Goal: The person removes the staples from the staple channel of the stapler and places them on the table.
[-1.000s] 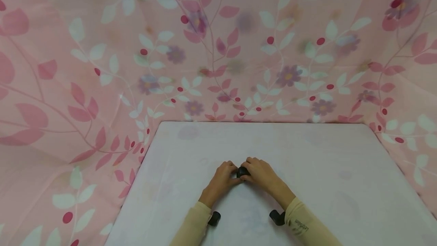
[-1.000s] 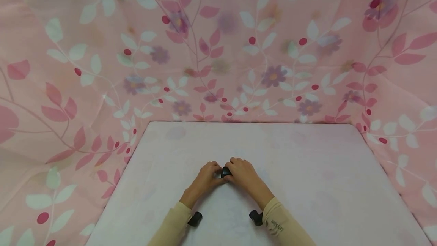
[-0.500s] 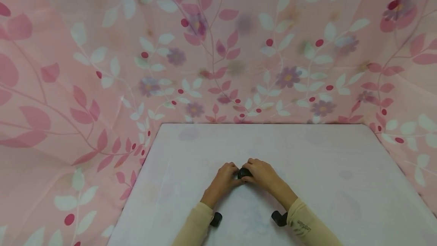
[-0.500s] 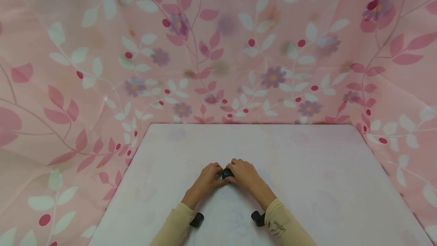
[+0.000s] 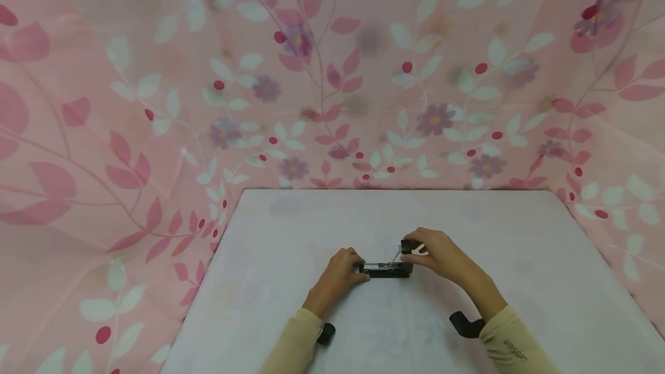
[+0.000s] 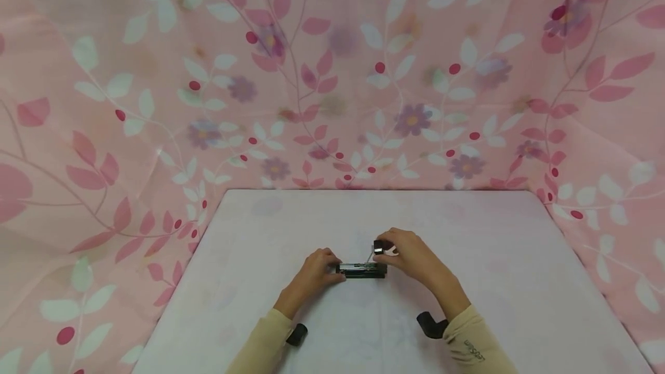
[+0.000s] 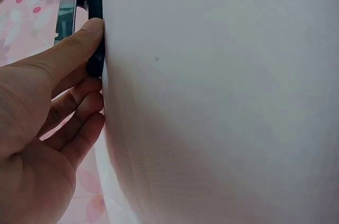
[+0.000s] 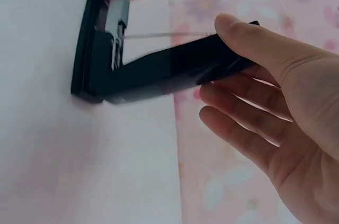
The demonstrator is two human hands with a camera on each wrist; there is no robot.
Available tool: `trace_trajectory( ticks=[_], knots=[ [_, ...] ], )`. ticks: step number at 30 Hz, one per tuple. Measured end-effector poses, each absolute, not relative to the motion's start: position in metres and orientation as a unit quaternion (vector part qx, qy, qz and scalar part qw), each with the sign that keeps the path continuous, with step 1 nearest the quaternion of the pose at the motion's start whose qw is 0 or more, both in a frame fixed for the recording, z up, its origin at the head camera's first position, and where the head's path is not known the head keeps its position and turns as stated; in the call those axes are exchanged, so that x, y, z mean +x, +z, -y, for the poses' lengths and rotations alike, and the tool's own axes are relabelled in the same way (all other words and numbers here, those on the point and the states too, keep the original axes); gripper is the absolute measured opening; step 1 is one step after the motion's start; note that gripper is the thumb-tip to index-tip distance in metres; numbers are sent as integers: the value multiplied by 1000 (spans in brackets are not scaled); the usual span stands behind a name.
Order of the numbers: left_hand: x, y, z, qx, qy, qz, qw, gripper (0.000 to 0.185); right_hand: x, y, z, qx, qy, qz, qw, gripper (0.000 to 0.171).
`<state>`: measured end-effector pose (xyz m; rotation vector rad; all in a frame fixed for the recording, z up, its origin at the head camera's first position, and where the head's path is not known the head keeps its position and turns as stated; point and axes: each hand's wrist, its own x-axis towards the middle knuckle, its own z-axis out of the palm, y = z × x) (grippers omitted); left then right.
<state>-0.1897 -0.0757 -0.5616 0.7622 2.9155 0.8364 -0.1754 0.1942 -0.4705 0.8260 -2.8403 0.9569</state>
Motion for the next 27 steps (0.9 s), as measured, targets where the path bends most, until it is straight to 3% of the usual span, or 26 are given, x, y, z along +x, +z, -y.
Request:
trace_trajectory(
  ticks=[12, 27],
  knots=[
    [-191, -562, 79, 252, 264, -931, 1, 31, -159, -487, -257, 210, 338, 917, 13, 32],
    [-190, -561, 76, 260, 262, -929, -3, 32, -150, -521, -278, 157, 305, 939, 5, 33]
  ],
)
